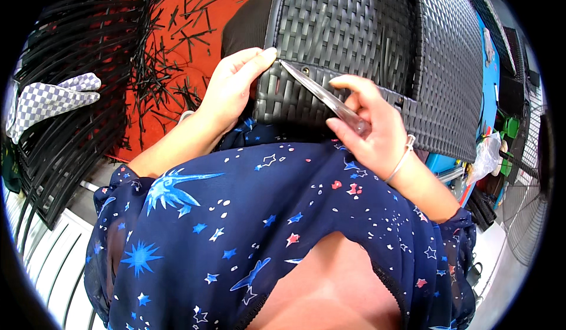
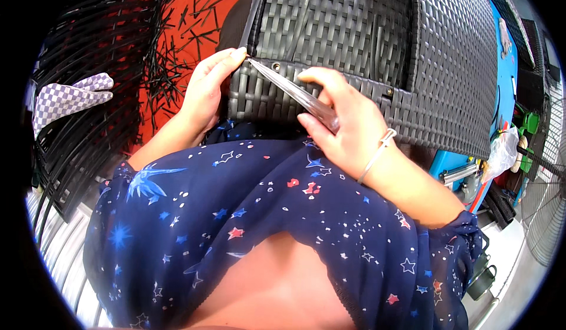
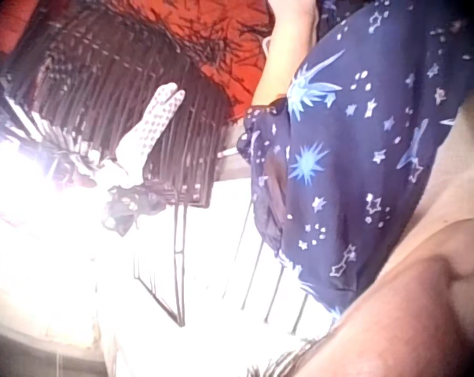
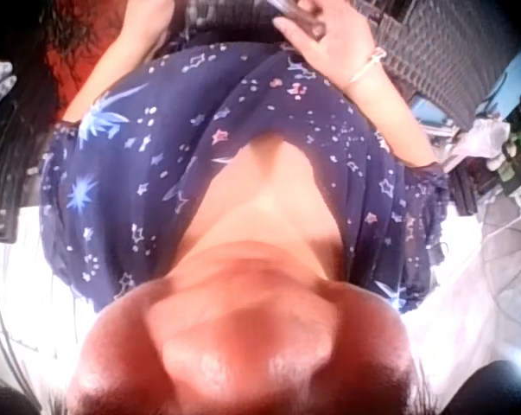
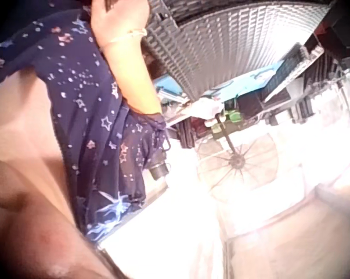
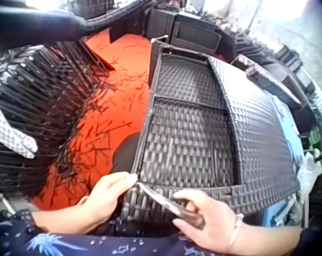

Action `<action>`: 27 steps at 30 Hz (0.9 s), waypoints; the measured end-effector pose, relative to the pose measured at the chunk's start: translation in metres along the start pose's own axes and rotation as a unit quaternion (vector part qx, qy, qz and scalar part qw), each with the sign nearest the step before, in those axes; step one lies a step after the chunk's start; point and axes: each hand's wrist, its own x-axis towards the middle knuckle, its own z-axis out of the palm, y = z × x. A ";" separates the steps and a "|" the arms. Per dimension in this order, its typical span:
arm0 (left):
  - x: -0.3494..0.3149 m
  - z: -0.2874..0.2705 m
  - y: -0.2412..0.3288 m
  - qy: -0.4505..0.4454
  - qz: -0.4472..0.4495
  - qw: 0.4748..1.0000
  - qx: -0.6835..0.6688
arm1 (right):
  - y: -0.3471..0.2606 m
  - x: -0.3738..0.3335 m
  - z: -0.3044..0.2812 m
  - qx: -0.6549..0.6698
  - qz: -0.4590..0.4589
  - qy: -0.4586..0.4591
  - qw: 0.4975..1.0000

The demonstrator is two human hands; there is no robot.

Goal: The person repairs a black woven chair by cutting a strap with pliers and scissors, then securing it with a staple gun. They repeatedly adjust the strap and weave it into the chair's frame, using tools to trim and fasten the material.

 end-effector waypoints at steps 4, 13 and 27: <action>0.008 0.001 -0.006 -0.009 0.039 0.999 0.001 | 0.000 0.002 0.003 -0.030 -0.069 -0.007 0.997; 0.019 0.000 -0.021 0.024 0.120 0.991 0.061 | -0.009 -0.014 0.036 0.080 0.054 0.046 0.994; 0.039 -0.020 -0.048 0.089 0.120 0.975 0.164 | 0.027 -0.027 0.015 0.125 -0.040 0.103 0.986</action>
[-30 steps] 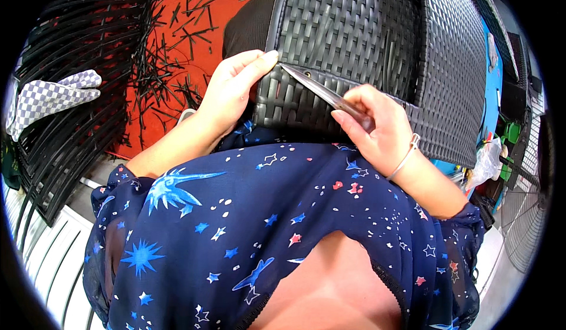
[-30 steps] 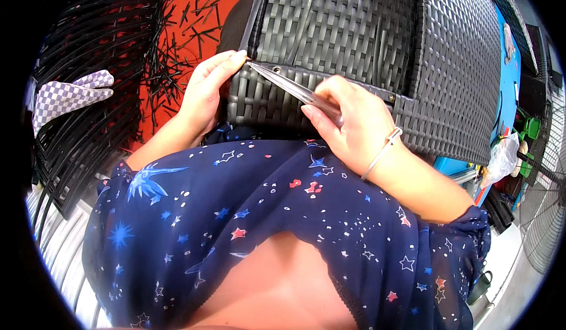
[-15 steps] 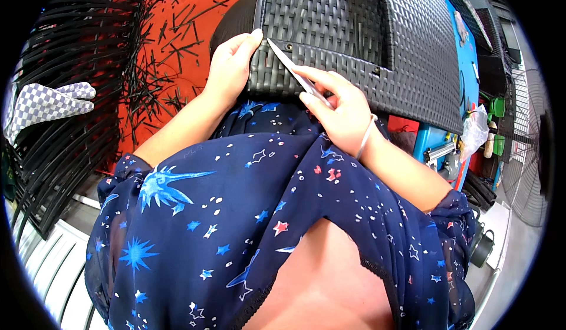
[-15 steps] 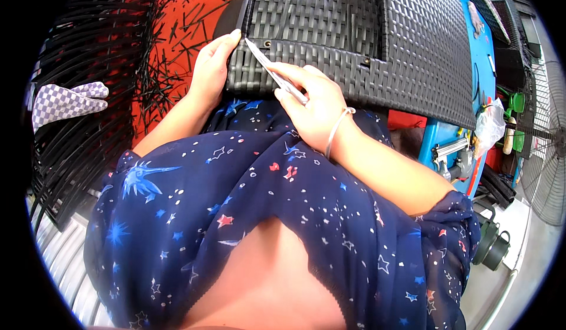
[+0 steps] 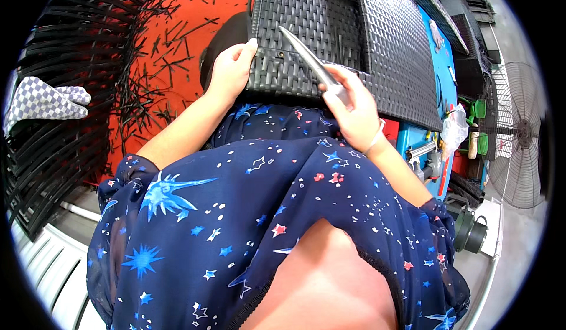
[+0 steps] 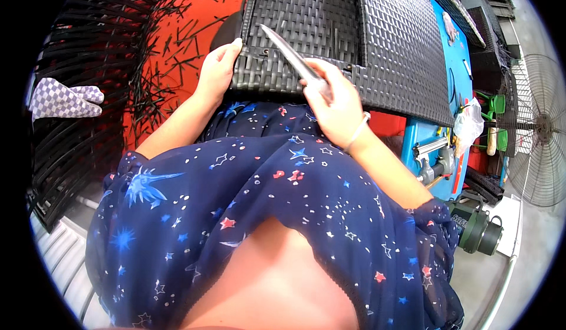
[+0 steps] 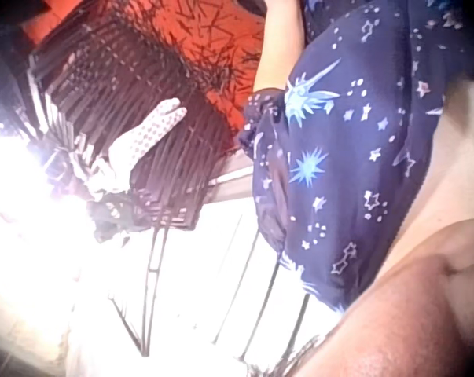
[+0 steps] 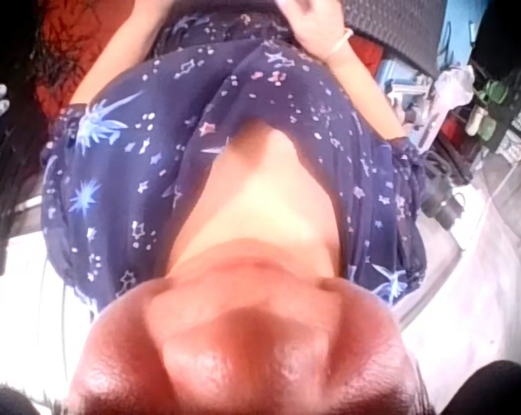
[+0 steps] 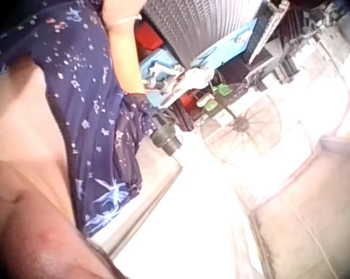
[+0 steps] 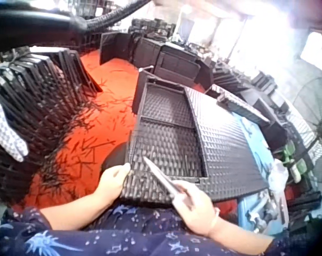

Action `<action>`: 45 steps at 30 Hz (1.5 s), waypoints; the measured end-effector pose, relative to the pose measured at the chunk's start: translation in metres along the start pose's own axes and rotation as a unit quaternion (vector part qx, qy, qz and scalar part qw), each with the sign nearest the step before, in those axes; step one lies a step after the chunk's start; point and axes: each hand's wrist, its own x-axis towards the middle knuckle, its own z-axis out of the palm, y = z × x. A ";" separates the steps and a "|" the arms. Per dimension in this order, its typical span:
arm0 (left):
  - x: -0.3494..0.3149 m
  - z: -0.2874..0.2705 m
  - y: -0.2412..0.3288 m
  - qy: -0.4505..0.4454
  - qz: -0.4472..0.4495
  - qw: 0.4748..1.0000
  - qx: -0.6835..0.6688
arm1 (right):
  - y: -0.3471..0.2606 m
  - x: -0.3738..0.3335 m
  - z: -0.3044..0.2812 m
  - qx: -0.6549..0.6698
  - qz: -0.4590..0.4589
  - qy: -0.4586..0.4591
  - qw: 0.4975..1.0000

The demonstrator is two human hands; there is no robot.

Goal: The person repairs a black woven chair by cutting a strap with pliers and scissors, then securing it with a staple gun. They repeatedly adjust the strap and weave it into the chair's frame, using tools to trim and fasten the material.

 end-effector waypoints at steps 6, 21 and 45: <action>-0.012 -0.005 0.028 -0.027 -0.058 0.997 -0.052 | 0.020 -0.036 -0.029 0.049 0.130 0.034 0.990; -0.035 -0.003 0.061 -0.052 -0.152 0.986 -0.035 | 0.021 -0.060 -0.055 0.093 0.074 0.086 0.989; -0.102 0.000 0.040 0.040 0.126 0.952 0.276 | 0.096 -0.104 -0.160 0.121 0.082 0.521 0.841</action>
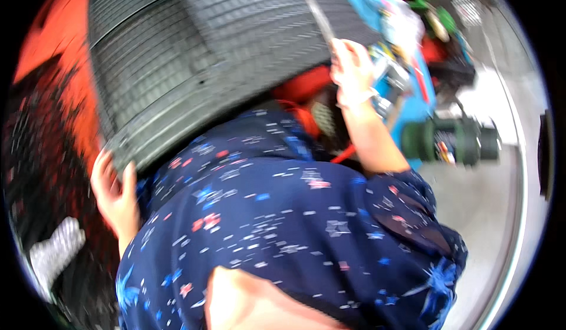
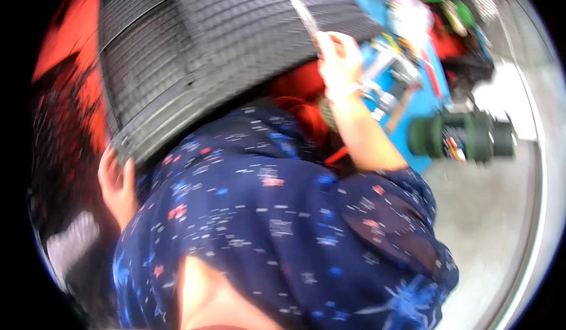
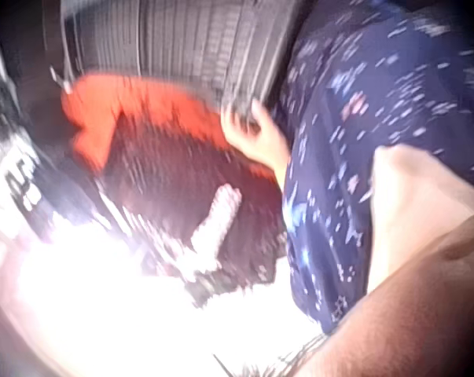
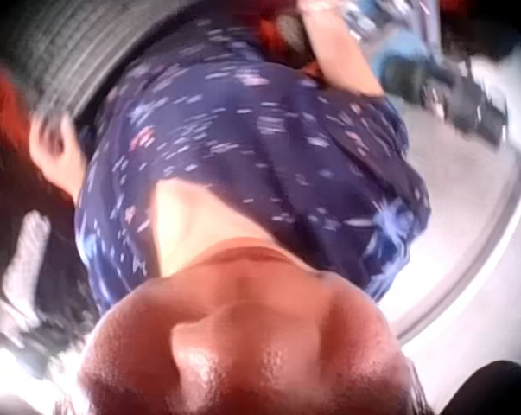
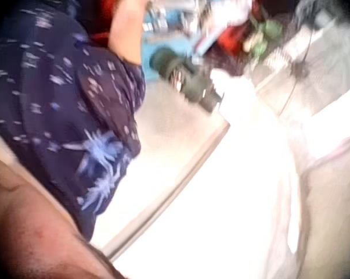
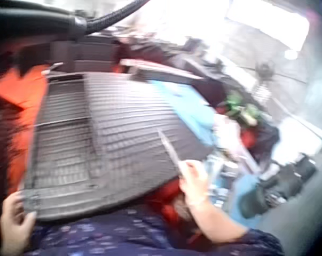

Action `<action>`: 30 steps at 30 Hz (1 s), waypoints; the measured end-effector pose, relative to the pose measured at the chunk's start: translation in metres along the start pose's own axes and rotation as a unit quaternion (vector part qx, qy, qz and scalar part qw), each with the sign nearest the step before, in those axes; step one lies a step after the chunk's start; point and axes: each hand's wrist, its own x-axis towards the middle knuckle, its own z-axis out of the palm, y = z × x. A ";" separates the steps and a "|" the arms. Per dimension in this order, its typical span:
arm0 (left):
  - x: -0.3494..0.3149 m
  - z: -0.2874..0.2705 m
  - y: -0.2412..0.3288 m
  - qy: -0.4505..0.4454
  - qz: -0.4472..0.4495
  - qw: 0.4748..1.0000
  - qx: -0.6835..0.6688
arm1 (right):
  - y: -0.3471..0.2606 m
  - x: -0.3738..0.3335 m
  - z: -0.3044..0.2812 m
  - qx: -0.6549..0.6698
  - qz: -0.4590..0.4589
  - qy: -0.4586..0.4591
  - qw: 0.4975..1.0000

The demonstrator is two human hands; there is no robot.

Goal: The person repairs a black woven chair by cutting a strap with pliers and scissors, then securing it with a staple gun. They repeatedly adjust the strap and weave it into the chair's frame, using tools to trim and fasten the material.

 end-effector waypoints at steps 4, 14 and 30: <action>-0.003 -0.010 -0.004 0.022 0.082 0.987 0.133 | 0.001 0.034 -0.067 0.044 0.102 0.098 0.989; -0.004 -0.015 0.005 -0.008 0.123 0.980 0.156 | 0.036 0.152 -0.205 -0.117 0.107 0.053 0.986; -0.016 -0.013 0.022 0.020 -0.019 1.000 0.012 | -0.096 -0.026 0.155 -0.218 -0.492 -0.512 0.669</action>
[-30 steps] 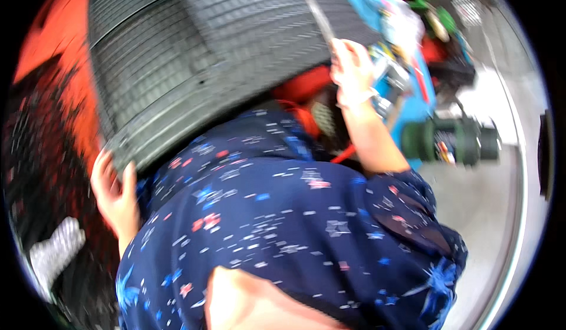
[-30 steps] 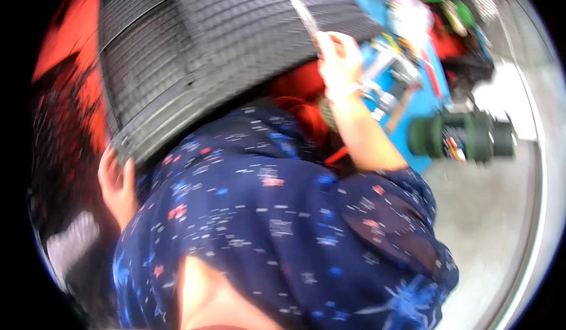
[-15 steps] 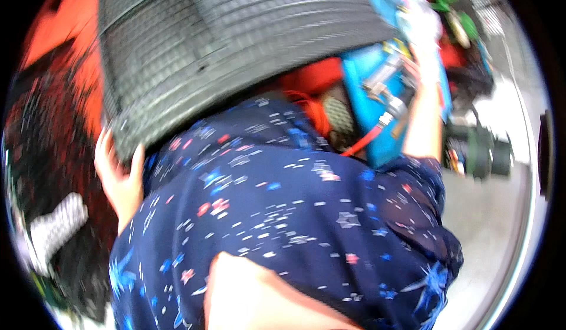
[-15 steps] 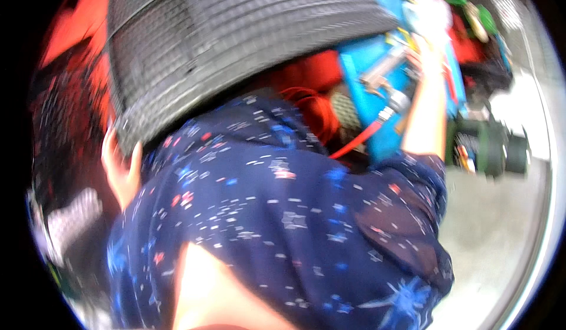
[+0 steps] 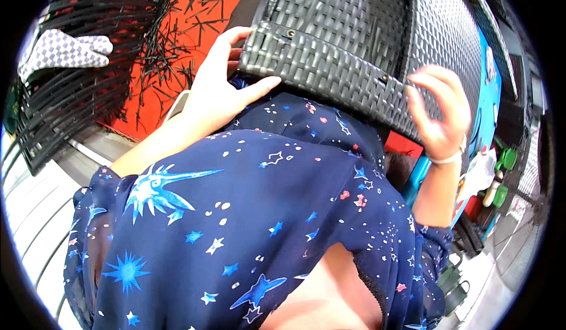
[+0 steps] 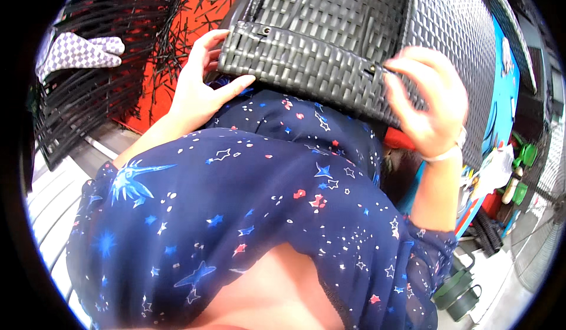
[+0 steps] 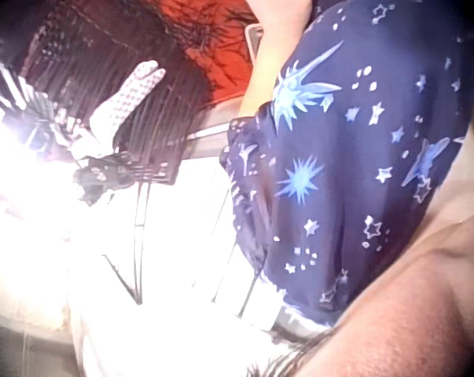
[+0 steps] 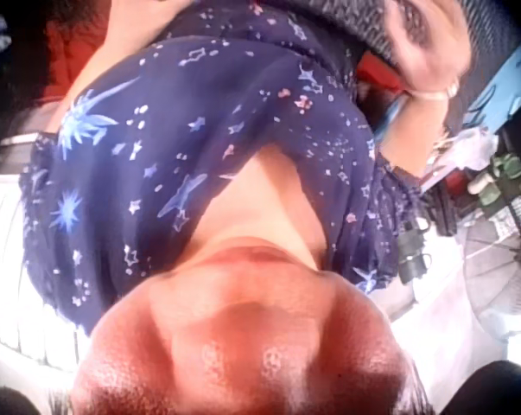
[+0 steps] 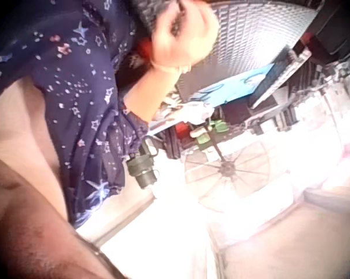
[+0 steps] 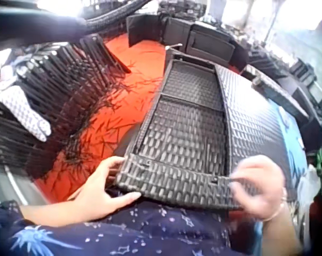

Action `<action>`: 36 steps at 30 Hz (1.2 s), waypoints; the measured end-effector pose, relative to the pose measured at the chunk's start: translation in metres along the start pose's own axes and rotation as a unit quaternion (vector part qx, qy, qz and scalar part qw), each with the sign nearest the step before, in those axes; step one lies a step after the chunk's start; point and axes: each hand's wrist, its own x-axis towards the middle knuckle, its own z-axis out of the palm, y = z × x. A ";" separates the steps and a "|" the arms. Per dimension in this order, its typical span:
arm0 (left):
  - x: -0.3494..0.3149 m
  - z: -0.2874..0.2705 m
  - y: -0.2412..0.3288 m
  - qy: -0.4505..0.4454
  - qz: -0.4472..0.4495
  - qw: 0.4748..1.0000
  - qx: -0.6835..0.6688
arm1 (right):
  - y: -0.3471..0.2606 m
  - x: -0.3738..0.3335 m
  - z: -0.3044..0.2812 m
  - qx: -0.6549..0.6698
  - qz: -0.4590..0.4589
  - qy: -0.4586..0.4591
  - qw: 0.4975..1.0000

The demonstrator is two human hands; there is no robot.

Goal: The person repairs a black woven chair by cutting a strap with pliers and scissors, then securing it with a staple gun. They repeatedly adjust the strap and weave it into the chair's frame, using tools to trim and fasten the material.

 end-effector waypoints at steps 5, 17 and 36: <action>0.002 -0.003 0.001 0.011 0.078 0.992 0.103 | -0.014 0.113 0.064 0.020 -0.265 -0.156 0.951; 0.011 -0.010 -0.004 0.027 0.133 0.978 0.160 | -0.007 0.185 0.122 0.063 -0.391 -0.270 0.878; 0.019 0.001 -0.012 -0.031 0.147 0.986 0.070 | 0.022 0.141 0.140 0.255 -0.202 -0.262 0.909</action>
